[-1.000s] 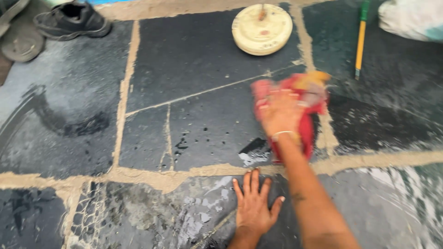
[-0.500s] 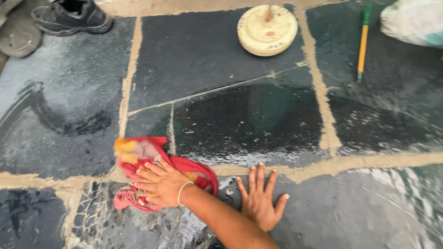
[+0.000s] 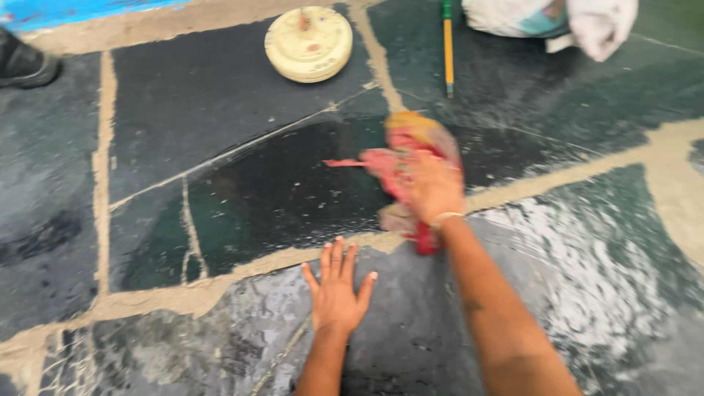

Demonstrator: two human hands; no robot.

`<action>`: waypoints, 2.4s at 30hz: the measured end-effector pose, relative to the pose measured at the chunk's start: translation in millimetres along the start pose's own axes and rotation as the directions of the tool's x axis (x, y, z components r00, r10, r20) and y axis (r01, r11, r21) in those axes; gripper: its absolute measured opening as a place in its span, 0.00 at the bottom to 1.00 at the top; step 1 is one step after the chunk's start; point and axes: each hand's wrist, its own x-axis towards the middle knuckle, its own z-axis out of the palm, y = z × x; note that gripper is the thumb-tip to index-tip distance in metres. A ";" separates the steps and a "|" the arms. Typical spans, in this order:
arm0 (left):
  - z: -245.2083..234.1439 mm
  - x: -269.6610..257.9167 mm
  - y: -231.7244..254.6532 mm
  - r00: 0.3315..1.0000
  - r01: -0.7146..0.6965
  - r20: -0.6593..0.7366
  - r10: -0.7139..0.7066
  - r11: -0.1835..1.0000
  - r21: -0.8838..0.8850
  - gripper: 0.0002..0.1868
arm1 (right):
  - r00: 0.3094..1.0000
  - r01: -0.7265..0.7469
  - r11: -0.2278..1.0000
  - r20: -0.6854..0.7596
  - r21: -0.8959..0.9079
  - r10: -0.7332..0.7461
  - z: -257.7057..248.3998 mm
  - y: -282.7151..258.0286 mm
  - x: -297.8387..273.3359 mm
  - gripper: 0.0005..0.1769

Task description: The person wipes a dark tiled floor with a cloth, repeatedly dipping the cloth into a bucket of water and wringing it out. They move a green stool and a small container to reach different areas, then continue wiping the floor.

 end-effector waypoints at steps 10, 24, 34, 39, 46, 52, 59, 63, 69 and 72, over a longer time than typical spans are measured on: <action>-1.6 0.0 1.5 0.995 0.063 0.079 -0.065 0.998 0.025 0.37 | 0.953 -0.286 0.952 0.068 -0.108 0.294 -83.0 255.4 -253.6 0.28; -16.2 1.3 11.0 0.986 0.079 0.148 -0.076 0.997 -0.014 0.42 | 0.725 -0.578 0.594 -0.018 -0.560 0.688 -46.4 260.9 -275.3 0.29; 17.6 3.2 -53.3 0.919 -0.319 -0.383 0.089 0.737 -0.595 0.35 | 0.912 -0.033 0.998 0.408 -0.045 0.049 -14.4 -196.0 -110.1 0.38; -53.1 -53.8 -149.3 0.888 0.109 -0.388 -0.248 0.932 -0.347 0.37 | 0.669 -0.134 0.906 0.711 0.401 -0.215 -62.2 -318.0 -191.8 0.48; -117.6 -139.8 -149.8 0.883 0.176 -0.368 -0.291 0.933 -0.313 0.35 | 0.737 0.521 0.730 0.198 0.443 -0.647 -95.5 -378.2 -344.6 0.35; -84.1 -169.4 -97.1 0.946 0.152 -0.224 -0.236 0.929 -0.337 0.37 | 0.836 0.238 0.779 0.287 0.580 -0.468 -99.4 -325.2 -315.5 0.42; -45.5 -182.9 -38.6 0.993 0.087 -0.055 -0.103 0.966 -0.246 0.40 | 0.961 -0.032 0.974 0.274 0.224 -0.032 -121.1 -147.4 -235.5 0.20; -23.8 -170.7 16.1 0.985 0.004 0.172 0.014 0.995 -0.103 0.42 | 0.994 -0.105 0.994 0.003 0.030 0.105 -125.1 -15.5 -244.2 0.22; 5.2 -149.0 120.2 0.811 -0.069 0.584 0.042 0.997 0.024 0.64 | 0.901 -0.434 0.899 -0.023 -0.065 0.434 -117.1 179.1 -313.4 0.23; 13.2 -141.5 156.2 0.679 -0.021 0.731 -0.060 0.995 0.100 0.81 | 0.866 -0.499 0.852 -0.073 -0.157 0.494 -128.5 264.4 -369.7 0.28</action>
